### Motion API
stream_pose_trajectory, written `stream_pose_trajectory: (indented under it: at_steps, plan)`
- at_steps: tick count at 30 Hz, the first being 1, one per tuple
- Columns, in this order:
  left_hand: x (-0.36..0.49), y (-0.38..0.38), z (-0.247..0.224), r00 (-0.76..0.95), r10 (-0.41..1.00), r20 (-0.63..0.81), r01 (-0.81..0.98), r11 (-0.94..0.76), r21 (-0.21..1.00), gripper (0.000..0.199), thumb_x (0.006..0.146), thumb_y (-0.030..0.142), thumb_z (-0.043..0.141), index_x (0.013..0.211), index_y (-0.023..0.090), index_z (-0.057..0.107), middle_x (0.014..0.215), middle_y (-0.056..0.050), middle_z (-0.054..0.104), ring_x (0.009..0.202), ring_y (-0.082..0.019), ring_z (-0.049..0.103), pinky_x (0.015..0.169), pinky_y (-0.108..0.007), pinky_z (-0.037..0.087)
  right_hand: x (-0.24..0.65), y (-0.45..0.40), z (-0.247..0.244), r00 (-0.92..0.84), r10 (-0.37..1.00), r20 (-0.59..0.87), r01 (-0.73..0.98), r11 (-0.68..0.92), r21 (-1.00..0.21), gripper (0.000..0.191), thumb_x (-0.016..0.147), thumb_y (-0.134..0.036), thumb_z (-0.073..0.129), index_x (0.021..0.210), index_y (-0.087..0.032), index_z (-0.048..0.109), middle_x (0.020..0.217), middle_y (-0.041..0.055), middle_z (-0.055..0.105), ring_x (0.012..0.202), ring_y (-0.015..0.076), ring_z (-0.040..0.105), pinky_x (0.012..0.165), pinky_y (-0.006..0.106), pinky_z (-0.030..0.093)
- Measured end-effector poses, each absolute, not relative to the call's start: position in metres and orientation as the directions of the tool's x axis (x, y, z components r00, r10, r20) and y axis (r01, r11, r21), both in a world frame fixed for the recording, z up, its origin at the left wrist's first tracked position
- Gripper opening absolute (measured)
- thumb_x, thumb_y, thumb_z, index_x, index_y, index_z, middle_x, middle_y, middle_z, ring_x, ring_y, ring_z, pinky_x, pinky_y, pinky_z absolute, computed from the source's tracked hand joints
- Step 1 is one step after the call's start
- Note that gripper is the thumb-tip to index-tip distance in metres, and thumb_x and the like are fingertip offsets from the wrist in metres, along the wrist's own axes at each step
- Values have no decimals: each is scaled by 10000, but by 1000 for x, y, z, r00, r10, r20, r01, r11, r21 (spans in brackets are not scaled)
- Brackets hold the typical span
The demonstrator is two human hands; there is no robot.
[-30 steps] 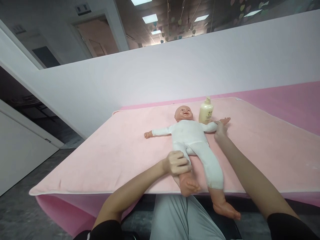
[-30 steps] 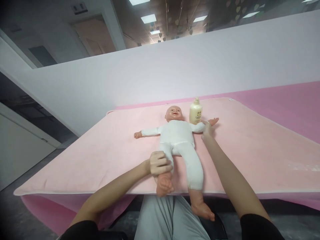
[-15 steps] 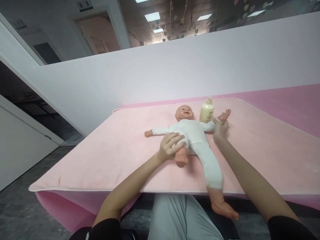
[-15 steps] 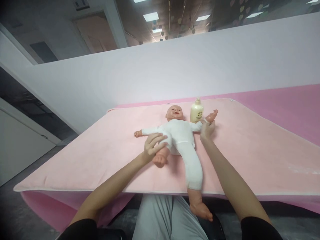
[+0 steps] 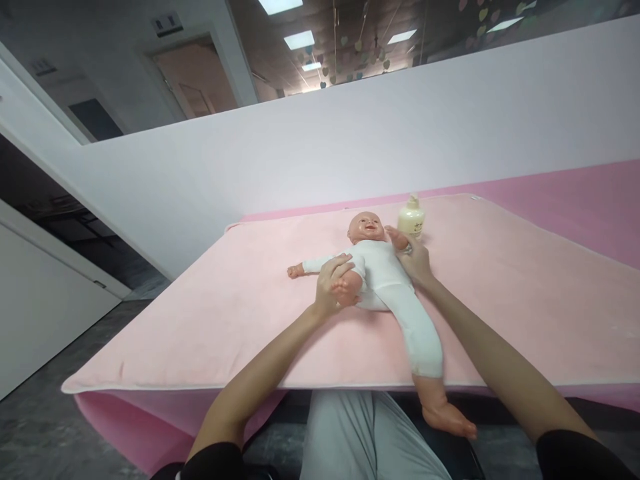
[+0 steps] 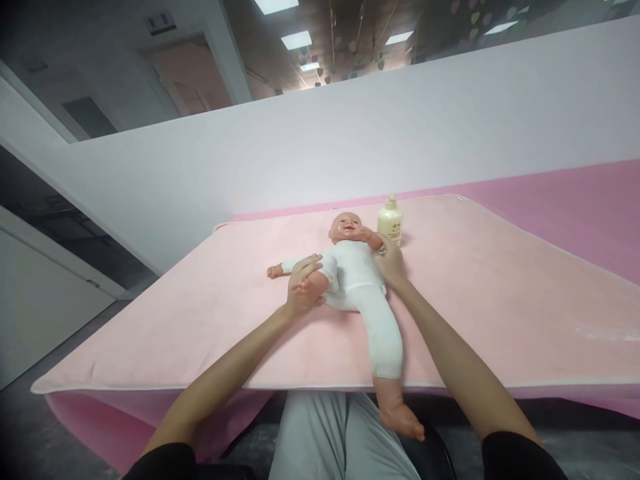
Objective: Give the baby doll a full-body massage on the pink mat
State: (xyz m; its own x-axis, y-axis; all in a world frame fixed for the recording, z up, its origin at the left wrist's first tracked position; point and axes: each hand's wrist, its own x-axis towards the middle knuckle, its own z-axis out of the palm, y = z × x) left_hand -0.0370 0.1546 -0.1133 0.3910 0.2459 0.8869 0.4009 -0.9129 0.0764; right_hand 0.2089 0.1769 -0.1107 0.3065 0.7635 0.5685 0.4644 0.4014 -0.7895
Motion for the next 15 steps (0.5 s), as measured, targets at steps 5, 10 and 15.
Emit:
stream_pose_trajectory:
  at_steps: [5, 10, 15]
  plan:
    - [-35, 139, -101, 312, -102, 945, 256, -948, -187, 678, 799, 749, 357, 1028, 171, 627, 882, -104, 665, 812, -216, 622, 715, -390, 513, 223, 188, -111, 685, 685, 249, 164, 189, -968, 315, 566, -225, 614, 876, -173, 627, 831, 12, 652, 756, 183, 575, 742, 326, 475]
    - [-34, 122, -98, 382, -283, 880, 128, -927, -353, 332, 915, 400, 415, 815, 185, 648, 680, -45, 651, 522, -133, 508, 476, -288, 363, 237, 196, -122, 760, 641, 104, 25, 131, -991, 381, 538, -243, 682, 908, -190, 610, 888, 20, 652, 817, 190, 600, 780, 331, 487]
    - [-21, 99, -109, 615, -509, 602, -105, -810, -577, 213, 856, 317, 548, 696, 188, 603, 560, 21, 504, 442, -77, 408, 422, -245, 281, 249, 202, -132, 777, 628, 46, -98, 193, -976, 570, 564, -244, 653, 1128, -224, 578, 1110, 48, 624, 968, 209, 606, 865, 354, 492]
